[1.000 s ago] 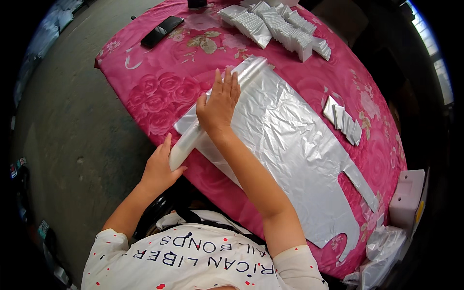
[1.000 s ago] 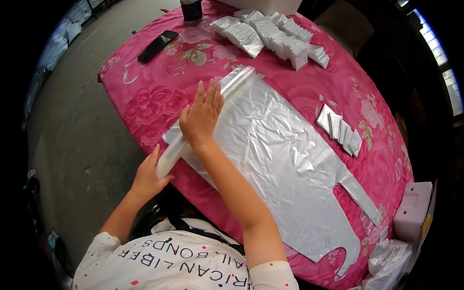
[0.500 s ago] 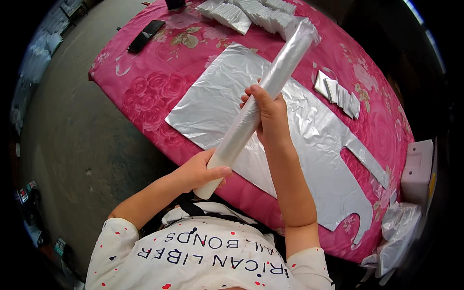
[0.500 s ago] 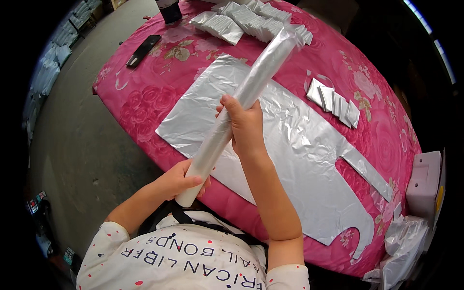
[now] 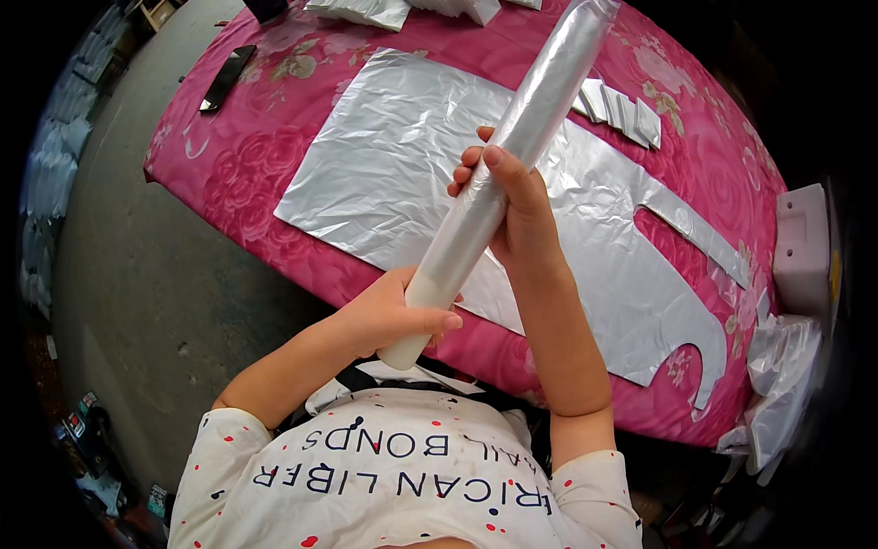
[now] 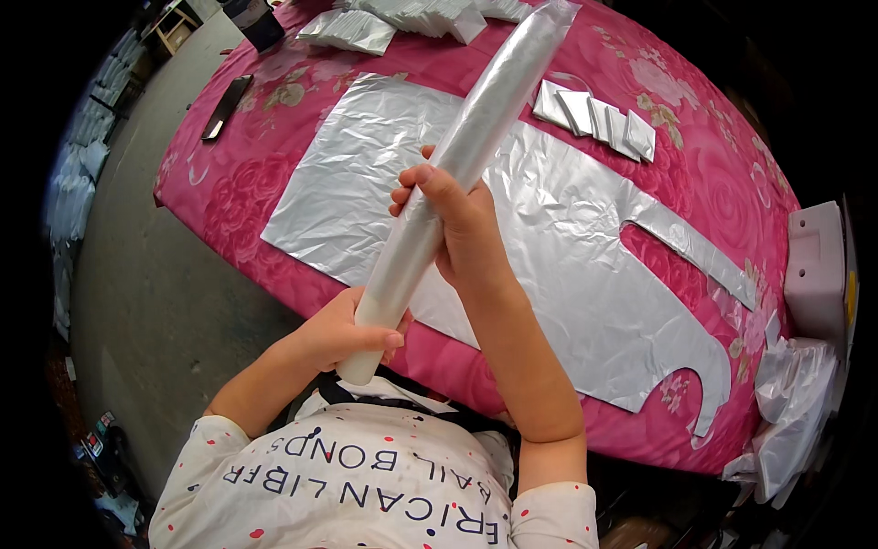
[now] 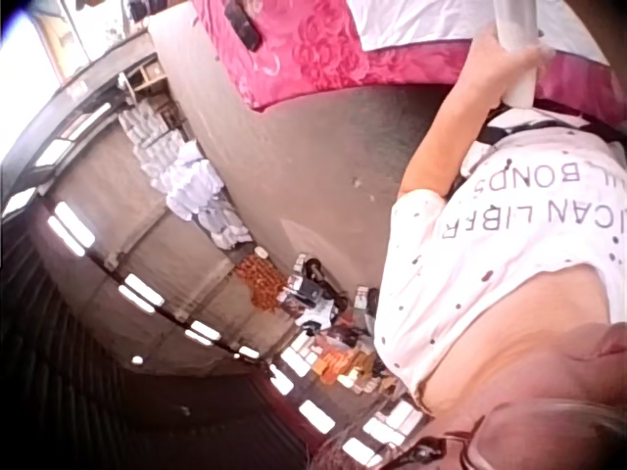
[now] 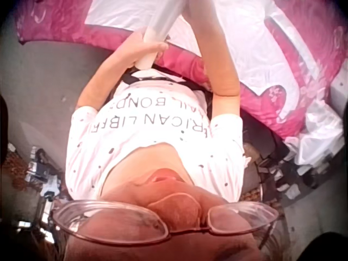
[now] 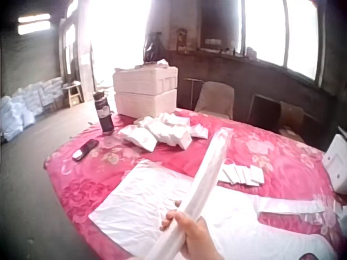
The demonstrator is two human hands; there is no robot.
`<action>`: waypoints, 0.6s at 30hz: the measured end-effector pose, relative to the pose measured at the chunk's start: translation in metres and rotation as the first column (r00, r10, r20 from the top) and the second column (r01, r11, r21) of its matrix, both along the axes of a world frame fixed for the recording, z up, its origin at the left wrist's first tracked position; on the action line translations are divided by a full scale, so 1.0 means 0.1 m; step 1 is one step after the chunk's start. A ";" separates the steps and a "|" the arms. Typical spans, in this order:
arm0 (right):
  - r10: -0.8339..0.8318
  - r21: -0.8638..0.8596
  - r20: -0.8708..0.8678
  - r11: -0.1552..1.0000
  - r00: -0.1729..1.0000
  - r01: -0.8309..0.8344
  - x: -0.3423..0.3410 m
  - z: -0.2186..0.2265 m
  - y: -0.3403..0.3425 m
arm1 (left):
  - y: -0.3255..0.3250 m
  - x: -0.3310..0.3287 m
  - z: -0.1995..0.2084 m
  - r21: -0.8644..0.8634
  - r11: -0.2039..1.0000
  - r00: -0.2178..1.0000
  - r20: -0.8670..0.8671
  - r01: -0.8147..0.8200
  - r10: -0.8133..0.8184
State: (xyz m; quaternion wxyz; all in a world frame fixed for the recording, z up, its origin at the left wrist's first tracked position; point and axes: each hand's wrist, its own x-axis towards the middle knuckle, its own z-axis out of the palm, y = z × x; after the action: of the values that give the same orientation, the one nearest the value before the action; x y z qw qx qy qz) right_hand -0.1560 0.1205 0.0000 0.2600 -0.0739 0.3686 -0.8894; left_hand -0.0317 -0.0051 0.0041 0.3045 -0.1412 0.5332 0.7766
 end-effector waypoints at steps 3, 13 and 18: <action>-0.043 0.040 0.009 0.998 0.999 0.043 0.08 0.01 0.03 | 0.02 0.02 -0.06 0.072 0.997 1.000 0.004 0.011 -0.012; -0.060 0.011 0.087 0.998 0.994 0.060 0.30 -0.08 0.04 | 0.08 0.03 -0.13 0.197 0.980 0.999 0.038 0.003 -0.011; -0.092 0.059 0.099 0.995 0.991 0.087 0.33 -0.09 0.06 | 0.08 -0.02 -0.23 0.269 0.957 0.994 -0.037 0.110 -0.104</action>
State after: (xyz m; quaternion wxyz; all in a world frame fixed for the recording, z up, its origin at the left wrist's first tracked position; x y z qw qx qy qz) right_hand -0.1234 0.1266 -0.0095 0.2403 -0.0048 0.3819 -0.8924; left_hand -0.0332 0.0026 -0.0187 0.3566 -0.0606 0.4324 0.8260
